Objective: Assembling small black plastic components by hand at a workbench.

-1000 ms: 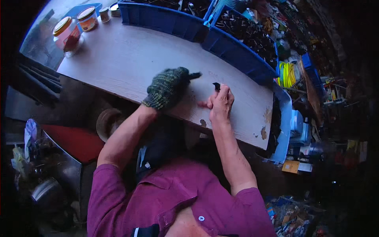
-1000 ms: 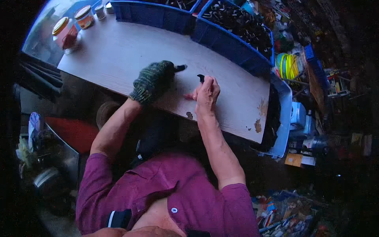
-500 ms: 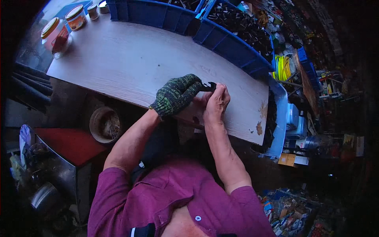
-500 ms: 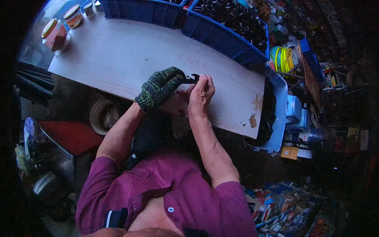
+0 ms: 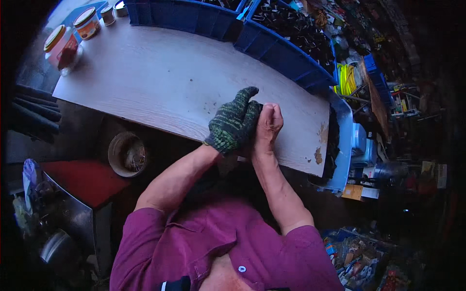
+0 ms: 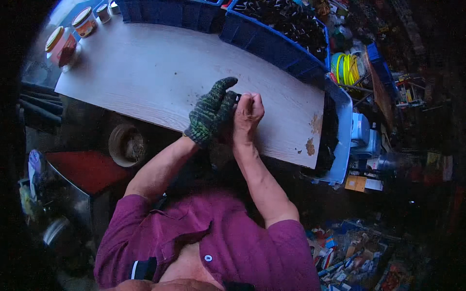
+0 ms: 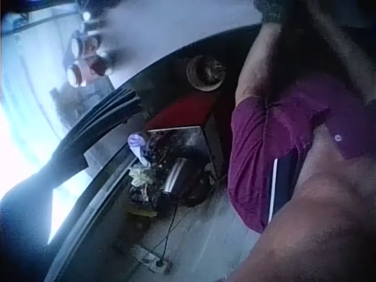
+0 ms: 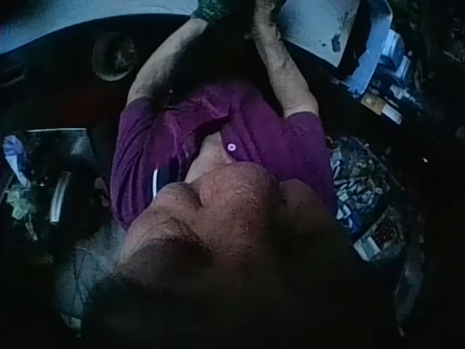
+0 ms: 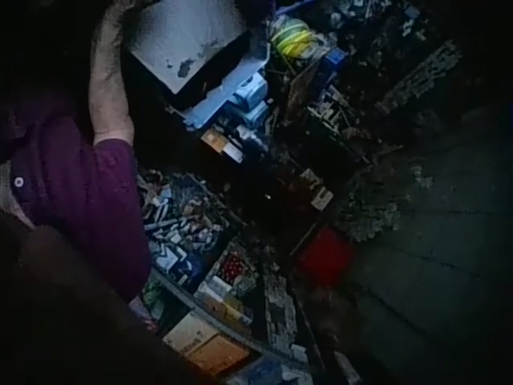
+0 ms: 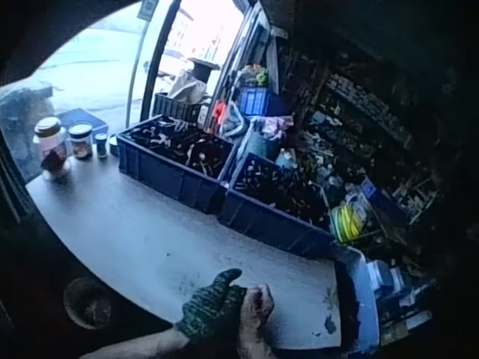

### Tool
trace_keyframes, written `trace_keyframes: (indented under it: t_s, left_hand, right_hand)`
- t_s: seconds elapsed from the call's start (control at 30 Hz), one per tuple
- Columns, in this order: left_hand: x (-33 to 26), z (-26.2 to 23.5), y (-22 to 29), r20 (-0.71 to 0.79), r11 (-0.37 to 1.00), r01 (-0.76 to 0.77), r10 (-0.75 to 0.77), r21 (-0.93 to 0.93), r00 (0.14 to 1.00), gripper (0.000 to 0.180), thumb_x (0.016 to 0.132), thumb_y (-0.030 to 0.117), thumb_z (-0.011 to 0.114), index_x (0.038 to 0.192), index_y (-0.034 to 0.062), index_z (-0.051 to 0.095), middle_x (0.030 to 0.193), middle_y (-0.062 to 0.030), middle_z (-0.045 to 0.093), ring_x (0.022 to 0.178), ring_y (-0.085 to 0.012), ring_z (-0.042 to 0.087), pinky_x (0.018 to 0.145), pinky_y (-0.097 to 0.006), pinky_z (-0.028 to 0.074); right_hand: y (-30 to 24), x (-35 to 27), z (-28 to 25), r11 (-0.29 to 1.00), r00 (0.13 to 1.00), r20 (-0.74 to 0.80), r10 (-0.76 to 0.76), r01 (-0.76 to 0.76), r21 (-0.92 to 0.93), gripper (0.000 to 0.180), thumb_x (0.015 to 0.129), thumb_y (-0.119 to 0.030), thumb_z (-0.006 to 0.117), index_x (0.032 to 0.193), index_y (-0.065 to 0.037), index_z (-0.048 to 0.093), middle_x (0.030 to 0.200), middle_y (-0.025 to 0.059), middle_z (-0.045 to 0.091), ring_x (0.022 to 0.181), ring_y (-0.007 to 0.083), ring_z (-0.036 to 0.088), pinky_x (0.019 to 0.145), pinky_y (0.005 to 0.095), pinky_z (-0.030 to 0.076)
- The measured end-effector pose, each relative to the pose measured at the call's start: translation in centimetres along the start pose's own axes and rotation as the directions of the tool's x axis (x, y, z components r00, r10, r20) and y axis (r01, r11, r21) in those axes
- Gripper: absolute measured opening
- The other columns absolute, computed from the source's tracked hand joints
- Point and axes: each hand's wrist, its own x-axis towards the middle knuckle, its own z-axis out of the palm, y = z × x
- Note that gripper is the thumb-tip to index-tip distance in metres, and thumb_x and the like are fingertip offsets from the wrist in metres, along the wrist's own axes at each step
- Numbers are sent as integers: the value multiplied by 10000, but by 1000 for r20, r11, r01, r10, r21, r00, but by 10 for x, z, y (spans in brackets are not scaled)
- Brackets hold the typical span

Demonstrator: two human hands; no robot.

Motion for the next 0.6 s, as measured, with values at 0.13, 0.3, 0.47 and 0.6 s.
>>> trace_keyframes:
  t_s: [0.13,0.3,0.47,0.6]
  left_hand:
    - [0,3,0,13,1000,20,-20,-4,1000,371,979,167,498,1344,102,494,1016,-162,683,933,-263,671,818,-380,504]
    - [-4,3,-2,-62,987,-38,29,-153,998,347,1013,184,491,1340,70,513,924,-36,665,840,-136,613,766,-307,498]
    - [-4,7,-8,9,955,43,-43,-292,999,348,988,229,554,1306,86,553,823,-42,607,730,-125,551,686,-306,463]
    - [-8,6,0,1,987,-80,81,-138,997,317,973,201,591,1264,76,588,819,-25,626,731,-96,554,704,-290,480]
  right_hand:
    - [-8,-1,0,997,998,7,-69,69,-36,197,949,-153,536,788,-46,503,652,-2,447,604,88,430,544,278,393]
    - [-14,-2,-2,996,997,19,73,-74,56,224,953,-189,521,782,-43,528,657,-4,507,617,88,486,559,275,394]
    - [-44,21,-37,868,887,-114,448,-401,293,216,949,-241,475,809,-78,458,497,50,416,399,181,464,450,471,582]
    - [-60,86,-120,945,867,-403,293,-197,262,339,915,-357,532,771,-67,430,519,81,407,367,209,458,406,453,546]
